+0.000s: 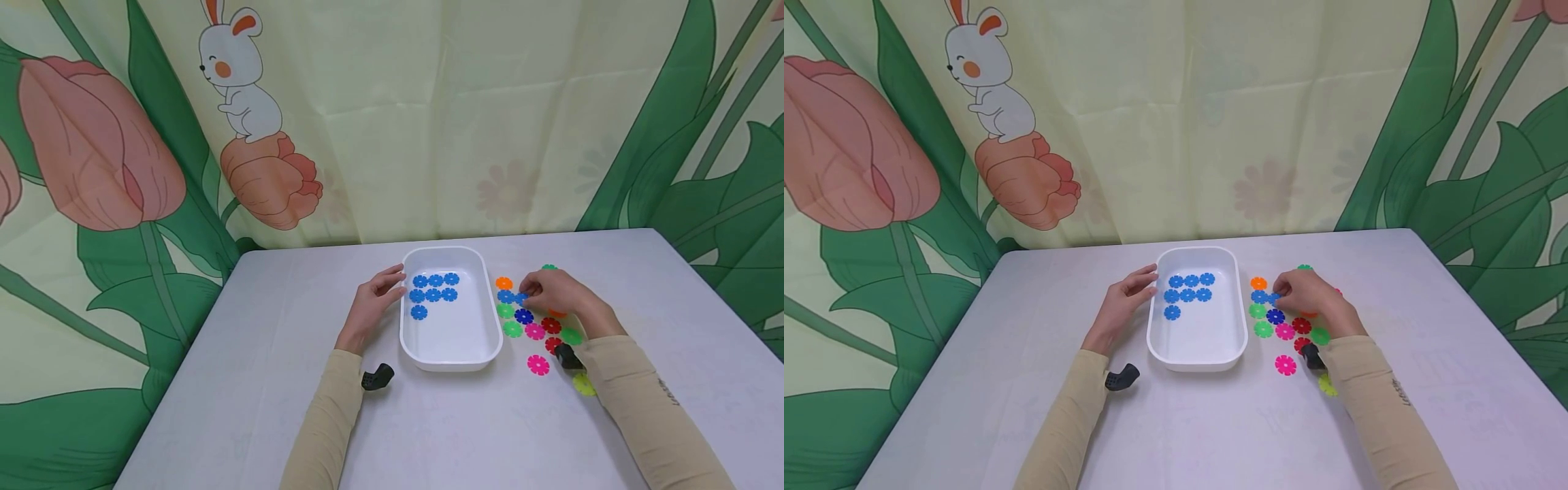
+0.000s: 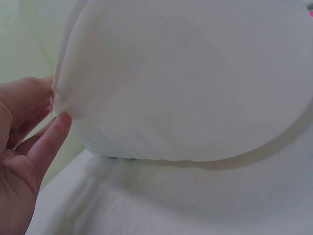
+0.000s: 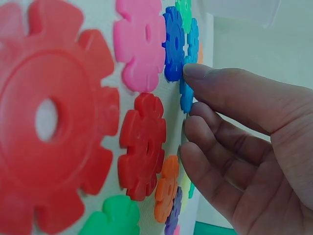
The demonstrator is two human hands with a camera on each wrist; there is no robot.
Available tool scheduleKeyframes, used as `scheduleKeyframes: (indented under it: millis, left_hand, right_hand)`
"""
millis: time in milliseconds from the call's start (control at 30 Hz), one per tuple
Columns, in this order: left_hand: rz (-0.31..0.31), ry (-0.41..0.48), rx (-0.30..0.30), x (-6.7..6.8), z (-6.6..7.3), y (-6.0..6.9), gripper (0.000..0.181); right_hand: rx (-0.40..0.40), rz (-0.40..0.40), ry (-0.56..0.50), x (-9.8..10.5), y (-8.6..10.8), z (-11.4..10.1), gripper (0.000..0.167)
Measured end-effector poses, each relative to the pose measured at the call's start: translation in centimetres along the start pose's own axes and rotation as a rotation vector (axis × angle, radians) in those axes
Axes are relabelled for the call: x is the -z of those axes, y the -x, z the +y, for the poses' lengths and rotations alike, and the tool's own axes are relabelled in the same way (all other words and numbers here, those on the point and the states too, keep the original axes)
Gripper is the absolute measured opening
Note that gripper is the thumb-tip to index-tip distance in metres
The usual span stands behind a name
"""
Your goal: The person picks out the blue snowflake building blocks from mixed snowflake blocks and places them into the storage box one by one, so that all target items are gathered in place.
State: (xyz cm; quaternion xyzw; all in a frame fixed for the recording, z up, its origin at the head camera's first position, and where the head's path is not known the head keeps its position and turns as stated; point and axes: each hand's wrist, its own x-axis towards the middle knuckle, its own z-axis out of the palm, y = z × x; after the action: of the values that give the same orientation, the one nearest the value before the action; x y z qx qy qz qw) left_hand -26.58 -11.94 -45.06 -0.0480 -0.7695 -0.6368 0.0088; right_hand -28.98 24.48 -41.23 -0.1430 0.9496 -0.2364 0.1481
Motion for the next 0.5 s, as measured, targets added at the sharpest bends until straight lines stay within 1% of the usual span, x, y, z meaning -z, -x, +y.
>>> scheduleKeyframes:
  millis: [100,267,500]
  left_hand:
    - [0.0,-0.005,0.002,-0.03,-0.03,0.03,0.031]
    - [0.0,-0.004,0.004,-0.04,0.07,0.1,0.031]
    - [-0.004,0.004,0.006,0.0,0.17,0.17,0.032]
  right_hand:
    - [-0.011,-0.003,-0.009,0.12,0.13,-0.1,0.039]
    - [-0.053,0.004,-0.027,0.27,0.19,0.19,0.041]
    - [-0.057,0.013,-0.032,0.44,0.05,0.61,0.042]
